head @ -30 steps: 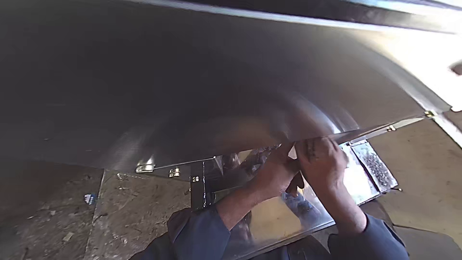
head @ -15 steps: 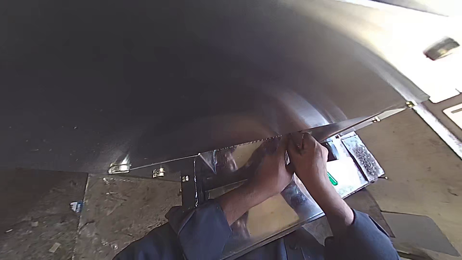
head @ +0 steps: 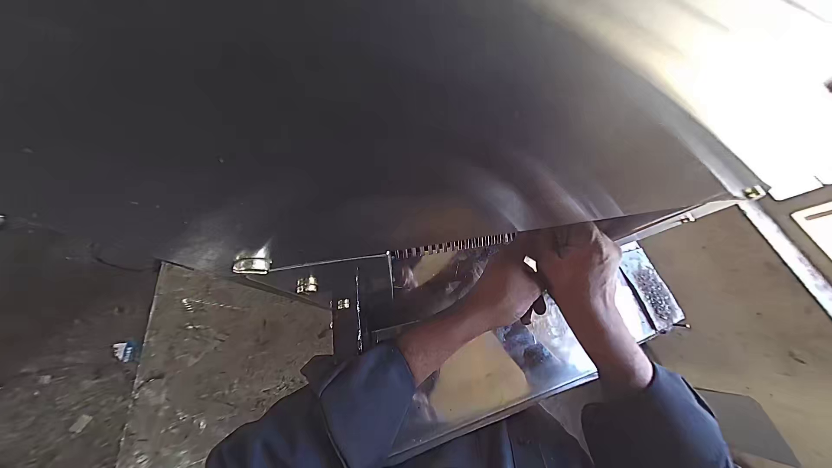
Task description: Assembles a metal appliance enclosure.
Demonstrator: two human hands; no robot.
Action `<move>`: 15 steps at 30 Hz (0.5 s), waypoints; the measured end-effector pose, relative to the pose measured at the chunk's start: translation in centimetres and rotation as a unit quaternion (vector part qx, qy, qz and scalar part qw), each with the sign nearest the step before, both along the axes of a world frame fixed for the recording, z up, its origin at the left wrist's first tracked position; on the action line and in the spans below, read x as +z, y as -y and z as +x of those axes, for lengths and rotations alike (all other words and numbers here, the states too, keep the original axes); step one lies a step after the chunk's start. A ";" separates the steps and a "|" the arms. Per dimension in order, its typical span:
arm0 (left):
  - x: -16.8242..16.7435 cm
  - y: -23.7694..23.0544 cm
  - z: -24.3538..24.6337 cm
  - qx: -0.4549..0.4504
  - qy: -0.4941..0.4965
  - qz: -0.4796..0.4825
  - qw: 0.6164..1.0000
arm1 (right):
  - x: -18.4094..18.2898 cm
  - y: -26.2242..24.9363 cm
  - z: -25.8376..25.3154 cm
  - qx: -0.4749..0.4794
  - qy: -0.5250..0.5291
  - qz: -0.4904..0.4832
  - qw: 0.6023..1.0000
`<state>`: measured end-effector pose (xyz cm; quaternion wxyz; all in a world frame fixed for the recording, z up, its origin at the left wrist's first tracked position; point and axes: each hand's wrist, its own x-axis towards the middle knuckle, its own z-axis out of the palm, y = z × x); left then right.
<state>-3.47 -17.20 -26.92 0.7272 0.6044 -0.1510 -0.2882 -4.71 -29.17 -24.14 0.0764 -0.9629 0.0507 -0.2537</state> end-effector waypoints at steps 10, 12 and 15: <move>1.3 -0.2 -0.2 -0.023 0.001 0.025 0.999 | 0.7 0.2 -0.3 0.013 0.031 -0.018 0.999; 0.9 -0.4 -0.1 -0.017 0.000 0.055 0.998 | -0.1 0.2 -0.1 0.015 0.012 -0.013 1.000; -0.3 -0.7 0.2 -0.026 0.005 0.107 0.994 | -2.1 0.2 0.3 0.017 -0.032 -0.029 0.999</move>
